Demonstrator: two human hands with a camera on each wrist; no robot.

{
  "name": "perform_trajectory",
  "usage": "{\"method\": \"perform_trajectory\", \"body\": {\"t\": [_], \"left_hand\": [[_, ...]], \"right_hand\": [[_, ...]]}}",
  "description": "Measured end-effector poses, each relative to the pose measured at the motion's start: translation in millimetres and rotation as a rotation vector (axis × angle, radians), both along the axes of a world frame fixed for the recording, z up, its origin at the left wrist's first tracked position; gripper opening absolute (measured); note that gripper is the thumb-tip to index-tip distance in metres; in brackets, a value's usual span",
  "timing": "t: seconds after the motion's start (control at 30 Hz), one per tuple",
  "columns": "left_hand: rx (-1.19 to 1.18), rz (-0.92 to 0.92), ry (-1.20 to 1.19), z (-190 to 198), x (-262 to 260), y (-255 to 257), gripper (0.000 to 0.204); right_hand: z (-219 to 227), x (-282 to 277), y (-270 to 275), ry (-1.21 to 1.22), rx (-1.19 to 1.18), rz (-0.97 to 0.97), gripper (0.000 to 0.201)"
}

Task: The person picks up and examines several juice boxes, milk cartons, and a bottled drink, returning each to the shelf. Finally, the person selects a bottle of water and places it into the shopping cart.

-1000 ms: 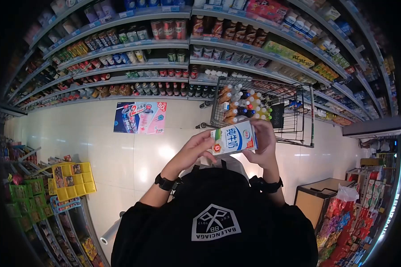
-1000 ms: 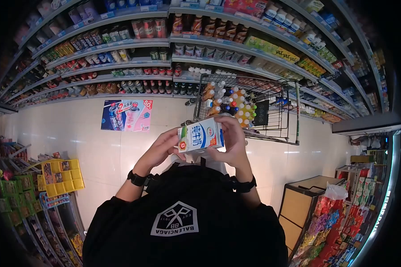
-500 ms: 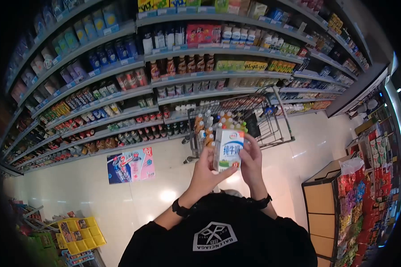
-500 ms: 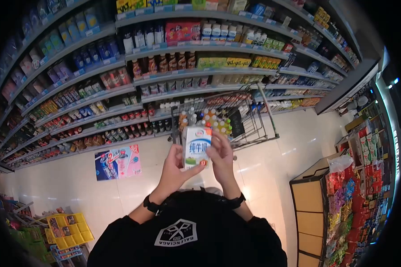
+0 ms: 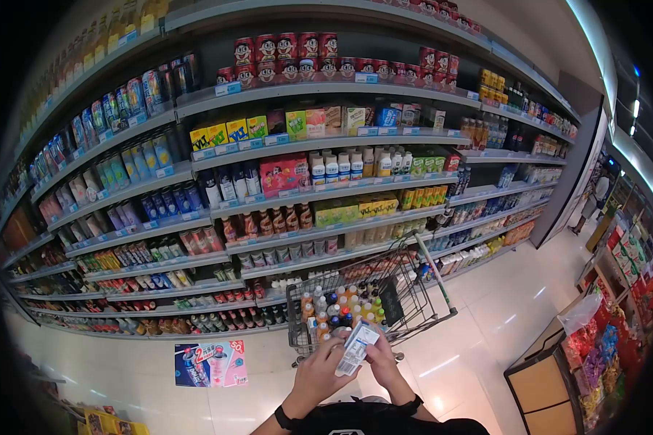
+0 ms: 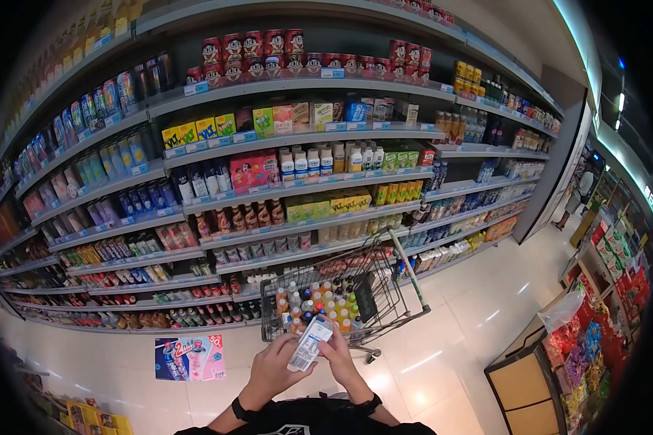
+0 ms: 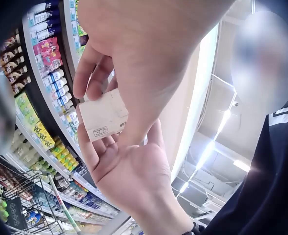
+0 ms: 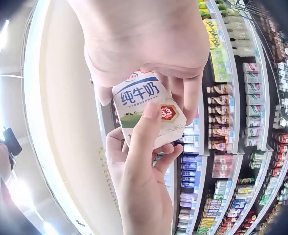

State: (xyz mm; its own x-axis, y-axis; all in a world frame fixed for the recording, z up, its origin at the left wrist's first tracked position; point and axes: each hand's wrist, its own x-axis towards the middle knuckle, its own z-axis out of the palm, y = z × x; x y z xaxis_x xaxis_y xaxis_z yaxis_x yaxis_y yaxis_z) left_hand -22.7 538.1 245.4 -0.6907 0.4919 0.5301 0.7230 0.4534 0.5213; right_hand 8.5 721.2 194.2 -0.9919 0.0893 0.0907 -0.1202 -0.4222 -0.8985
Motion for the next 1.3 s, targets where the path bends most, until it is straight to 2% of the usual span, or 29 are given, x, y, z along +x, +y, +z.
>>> {"method": "perform_trajectory", "body": {"t": [0.1, 0.17, 0.2, 0.27, 0.3, 0.37, 0.47, 0.5, 0.6, 0.67, 0.77, 0.8, 0.83, 0.87, 0.93, 0.97, 1.0, 1.03, 1.1, 1.17, 1.23, 1.27, 1.3], "left_hand": [[-0.016, 0.006, 0.082, 0.4, 6.6, 35.8, 0.054], [0.098, 0.025, -0.245, 3.5, 13.0, 60.2, 0.058], [0.09, 0.029, -0.257, 3.2, 12.7, 73.9, 0.058], [0.459, -0.107, -0.608, -6.1, 11.5, 99.5, 0.057], [0.526, -0.185, -0.751, -17.9, 8.8, 109.2, 0.052], [0.647, -0.253, -0.838, -17.0, 9.1, 129.6, 0.04], [0.767, -0.33, -1.127, -2.2, 16.8, 156.3, 0.041], [0.807, -0.383, -1.169, -8.7, 17.2, 165.3, 0.039], [0.725, -0.447, -1.189, -4.8, 19.0, 189.9, 0.038], [0.689, -0.526, -1.218, -6.1, 16.3, 204.9, 0.037], [0.675, -0.553, -1.219, -9.8, 9.5, 224.3, 0.042], [0.671, -0.565, -1.227, -12.4, 4.5, 230.8, 0.042], [0.669, -0.497, -1.291, -16.5, -2.0, 237.3, 0.048], [0.669, -0.432, -1.35, -20.4, -10.0, 244.5, 0.054], [0.589, -0.467, -1.273, -28.9, -26.6, 257.4, 0.058], [0.509, -0.481, -1.194, -30.8, -34.7, 263.7, 0.062], [0.453, -0.494, -1.05, -30.5, -41.8, 273.2, 0.065], [0.468, -0.504, -1.051, -30.1, -50.8, 280.3, 0.065], [0.398, -0.521, -1.2, -31.8, -73.2, 294.8, 0.065], [0.467, -0.563, -1.129, -52.3, -90.9, 308.4, 0.057], [0.666, -0.61, -1.396, -67.0, -109.8, 317.6, 0.056], [0.824, -0.656, -1.544, -62.5, -118.0, 324.8, 0.068], [0.836, -0.649, -1.549, -63.8, -130.9, 329.5, 0.068]], "right_hand": [[9.3, 3.8, 33.7, -0.013, 0.05, 0.017, 0.091], [6.8, 5.4, 60.1, 0.097, -0.036, 0.059, 0.084], [9.0, 4.9, 72.2, 0.085, -0.045, 0.06, 0.084], [12.7, 7.4, 93.0, 0.203, -0.03, 0.006, 0.085], [13.0, 8.4, 103.2, 0.171, -0.037, -0.017, 0.086], [16.9, 10.5, 123.5, 0.153, -0.045, -0.026, 0.089], [27.2, 19.7, 146.9, 0.103, -0.055, -0.078, 0.089], [35.0, 24.3, 152.4, 0.076, -0.118, -0.081, 0.087], [17.9, 29.7, 167.3, 0.038, -0.288, -0.098, 0.085], [8.7, 30.4, 176.0, 0.089, -0.59, 0.119, 0.084], [-4.8, 29.8, 189.3, 0.105, -0.622, 0.069, 0.084], [2.7, 27.6, 193.1, 0.065, -0.631, 0.016, 0.08], [-1.2, 25.5, 198.6, 0.067, -0.625, 0.003, 0.08], [-0.6, 21.0, 204.3, 0.061, -0.541, -0.105, 0.078], [7.9, 8.1, 215.6, 0.099, -0.423, -0.313, 0.076], [13.9, 0.7, 220.7, 0.101, -0.407, -0.32, 0.076], [19.4, -8.0, 227.3, 0.076, -0.229, -0.387, 0.077], [23.6, -16.1, 233.6, 0.045, -0.051, -0.449, 0.078], [27.3, -31.5, 245.0, 0.027, -0.007, -0.479, 0.077], [29.5, -47.6, 257.7, 0.029, 0.123, -0.487, 0.074], [29.7, -64.1, 272.8, 0.064, 0.137, -0.506, 0.067], [31.5, -70.1, 282.2, 0.076, 0.156, -0.515, 0.066], [33.9, -76.7, 290.0, 0.087, 0.172, -0.523, 0.064]]}}
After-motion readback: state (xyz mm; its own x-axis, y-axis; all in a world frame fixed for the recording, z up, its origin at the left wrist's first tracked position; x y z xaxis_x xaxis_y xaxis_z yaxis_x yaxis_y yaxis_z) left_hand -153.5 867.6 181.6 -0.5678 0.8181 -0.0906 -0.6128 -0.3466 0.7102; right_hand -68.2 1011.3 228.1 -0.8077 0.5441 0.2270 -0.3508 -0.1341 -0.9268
